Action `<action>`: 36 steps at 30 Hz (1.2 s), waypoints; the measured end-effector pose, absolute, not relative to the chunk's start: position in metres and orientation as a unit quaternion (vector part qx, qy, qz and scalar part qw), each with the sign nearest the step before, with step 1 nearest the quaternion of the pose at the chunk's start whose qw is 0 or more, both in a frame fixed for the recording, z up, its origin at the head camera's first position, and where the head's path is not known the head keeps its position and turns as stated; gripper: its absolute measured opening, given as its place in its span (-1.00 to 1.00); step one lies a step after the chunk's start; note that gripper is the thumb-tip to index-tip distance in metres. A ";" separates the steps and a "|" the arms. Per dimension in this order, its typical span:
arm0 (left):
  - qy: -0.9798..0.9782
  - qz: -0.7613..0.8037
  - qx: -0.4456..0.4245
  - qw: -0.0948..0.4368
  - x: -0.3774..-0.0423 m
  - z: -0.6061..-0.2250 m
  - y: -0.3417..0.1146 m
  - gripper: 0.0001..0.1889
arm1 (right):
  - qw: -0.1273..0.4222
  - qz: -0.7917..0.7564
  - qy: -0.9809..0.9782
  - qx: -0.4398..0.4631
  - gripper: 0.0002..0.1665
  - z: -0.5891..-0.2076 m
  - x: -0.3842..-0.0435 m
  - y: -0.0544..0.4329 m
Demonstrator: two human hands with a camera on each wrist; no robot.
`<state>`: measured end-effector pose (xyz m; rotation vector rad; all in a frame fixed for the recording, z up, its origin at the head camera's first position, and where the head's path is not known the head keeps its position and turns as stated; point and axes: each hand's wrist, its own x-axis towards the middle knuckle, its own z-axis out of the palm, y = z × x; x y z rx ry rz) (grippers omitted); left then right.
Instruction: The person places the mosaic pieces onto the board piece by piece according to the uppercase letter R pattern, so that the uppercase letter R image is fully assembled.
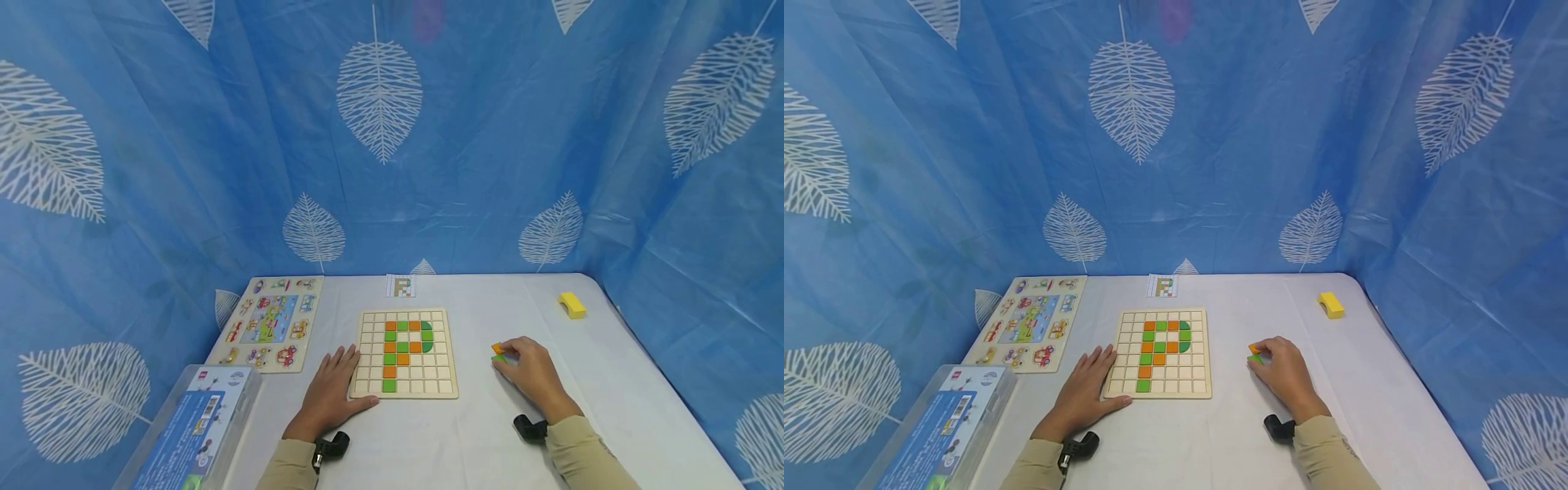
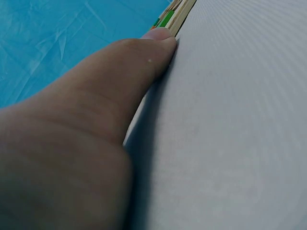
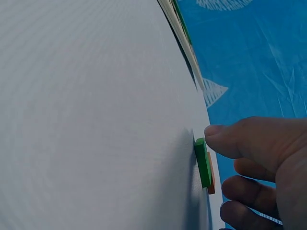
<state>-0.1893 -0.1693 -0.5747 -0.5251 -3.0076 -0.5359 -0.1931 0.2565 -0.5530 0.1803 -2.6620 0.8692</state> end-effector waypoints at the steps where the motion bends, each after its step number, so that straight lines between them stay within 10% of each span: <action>1: -0.970 -0.173 -0.170 0.021 -0.189 -0.574 -0.169 0.18 | 0.166 0.305 -0.935 0.063 -0.60 -0.553 -0.193 0.257; 36: -0.970 -0.168 -0.175 0.031 -0.190 -0.577 -0.170 0.19 | 0.124 0.330 -0.934 0.053 -0.75 -0.554 -0.195 0.250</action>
